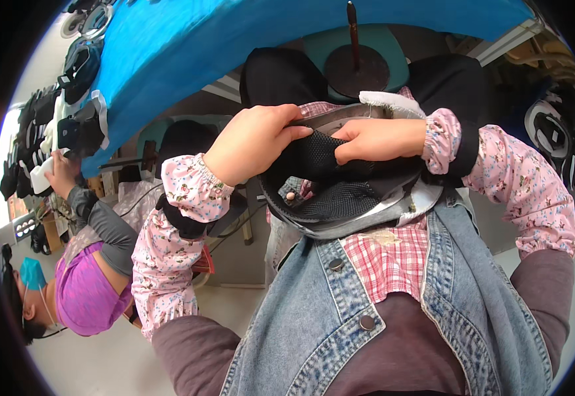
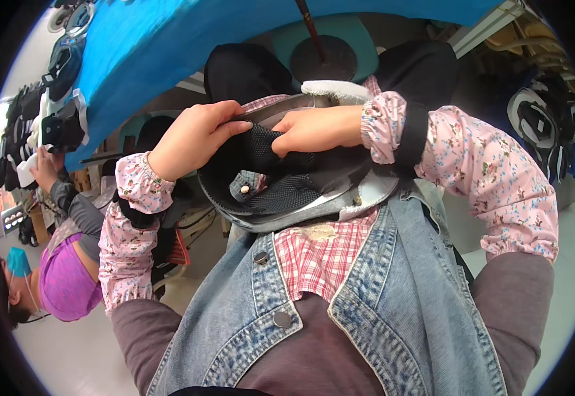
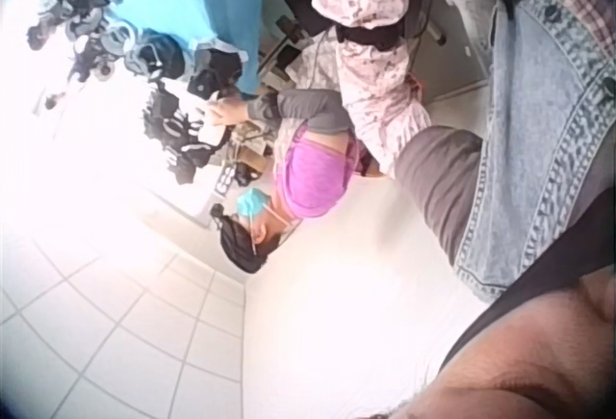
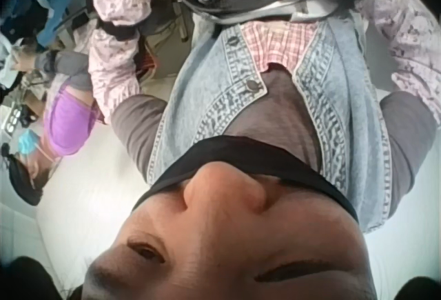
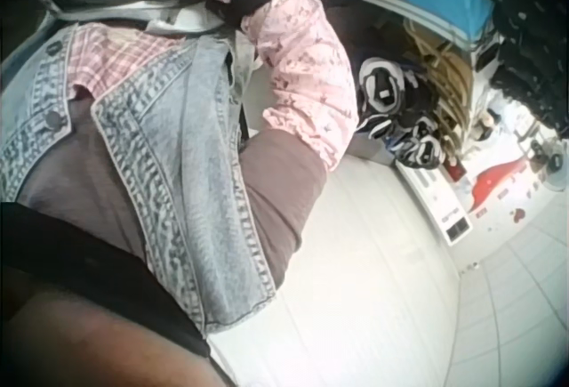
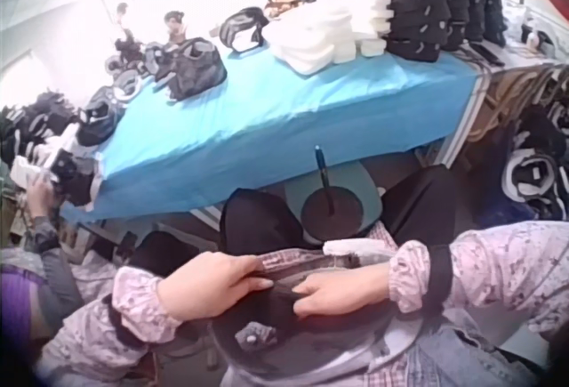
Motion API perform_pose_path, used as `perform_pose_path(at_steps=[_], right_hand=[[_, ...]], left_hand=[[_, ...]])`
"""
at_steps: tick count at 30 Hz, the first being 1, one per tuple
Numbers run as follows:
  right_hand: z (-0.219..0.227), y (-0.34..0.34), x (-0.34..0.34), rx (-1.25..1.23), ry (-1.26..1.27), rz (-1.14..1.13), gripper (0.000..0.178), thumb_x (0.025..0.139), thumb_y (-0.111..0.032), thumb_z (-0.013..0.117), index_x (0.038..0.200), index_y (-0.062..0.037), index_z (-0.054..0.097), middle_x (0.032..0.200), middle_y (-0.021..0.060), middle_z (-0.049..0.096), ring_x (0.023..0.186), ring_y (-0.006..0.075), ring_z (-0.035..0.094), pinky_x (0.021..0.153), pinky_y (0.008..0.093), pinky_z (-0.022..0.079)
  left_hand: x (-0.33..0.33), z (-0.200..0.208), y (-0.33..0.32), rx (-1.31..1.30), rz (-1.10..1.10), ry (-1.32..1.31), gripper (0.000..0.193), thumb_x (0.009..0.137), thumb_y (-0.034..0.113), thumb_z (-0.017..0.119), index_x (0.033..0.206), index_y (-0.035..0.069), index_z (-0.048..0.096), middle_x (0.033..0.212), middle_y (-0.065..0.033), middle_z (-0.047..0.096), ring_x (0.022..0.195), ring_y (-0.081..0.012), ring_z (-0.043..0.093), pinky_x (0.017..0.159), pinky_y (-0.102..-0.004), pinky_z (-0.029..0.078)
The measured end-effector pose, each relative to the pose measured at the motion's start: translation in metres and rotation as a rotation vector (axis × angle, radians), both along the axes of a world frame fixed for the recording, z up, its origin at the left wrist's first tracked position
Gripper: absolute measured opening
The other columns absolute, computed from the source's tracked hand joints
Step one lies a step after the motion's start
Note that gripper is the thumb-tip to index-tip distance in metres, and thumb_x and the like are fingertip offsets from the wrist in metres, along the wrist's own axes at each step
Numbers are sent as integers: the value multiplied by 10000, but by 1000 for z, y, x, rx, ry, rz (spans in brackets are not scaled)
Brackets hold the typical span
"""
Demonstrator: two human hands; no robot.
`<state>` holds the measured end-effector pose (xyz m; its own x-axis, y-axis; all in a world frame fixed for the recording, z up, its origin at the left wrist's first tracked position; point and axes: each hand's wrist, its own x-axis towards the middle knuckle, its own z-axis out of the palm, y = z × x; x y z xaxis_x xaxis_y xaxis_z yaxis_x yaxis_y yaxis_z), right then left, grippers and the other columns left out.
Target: The person assembles shoe components by hand, first checking the interior of a black shoe upper, turning it over to inspect the outer surface, and then picking up a white foam midsole and pressing it into the shoe upper while seated at a production table.
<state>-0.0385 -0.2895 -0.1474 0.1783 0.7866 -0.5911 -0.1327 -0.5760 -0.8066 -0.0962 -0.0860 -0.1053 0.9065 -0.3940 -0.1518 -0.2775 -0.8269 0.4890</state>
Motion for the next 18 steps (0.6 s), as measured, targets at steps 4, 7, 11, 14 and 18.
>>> perform_pose_path(at_steps=[4,7,11,14,18], right_hand=[[27,-10,6,-6,-322,187,235,819,-261,621,832,-27,639,732,34,578,656,137,549,613,306,445],[37,-20,-7,188,-1441,251,274,700,-316,710,653,-55,640,693,72,604,704,249,628,601,335,483],[39,-20,2,154,-1569,215,281,697,-325,704,672,-51,644,703,69,595,686,230,629,584,313,484],[42,-24,9,80,-1557,148,327,697,-368,701,695,-45,650,722,61,600,684,225,631,586,306,485],[37,-24,9,13,-1537,170,342,692,-382,706,696,-45,649,726,59,601,681,221,631,585,311,485]], left_hand=[[-1,1,5,-34,60,95,259,868,264,594,874,5,588,738,-191,603,714,-369,596,595,-411,461],[-4,-6,12,-59,87,118,261,873,266,596,912,7,599,729,-192,600,699,-367,594,595,-401,460],[-6,-9,14,-135,86,79,238,875,213,613,966,-7,602,658,-165,547,543,-242,496,545,-331,421],[-9,-9,13,-149,99,57,229,876,201,608,971,-7,605,661,-166,548,546,-244,507,542,-328,422],[-9,-12,12,-155,52,4,205,876,173,601,977,-6,602,660,-167,543,553,-240,522,544,-324,423]])
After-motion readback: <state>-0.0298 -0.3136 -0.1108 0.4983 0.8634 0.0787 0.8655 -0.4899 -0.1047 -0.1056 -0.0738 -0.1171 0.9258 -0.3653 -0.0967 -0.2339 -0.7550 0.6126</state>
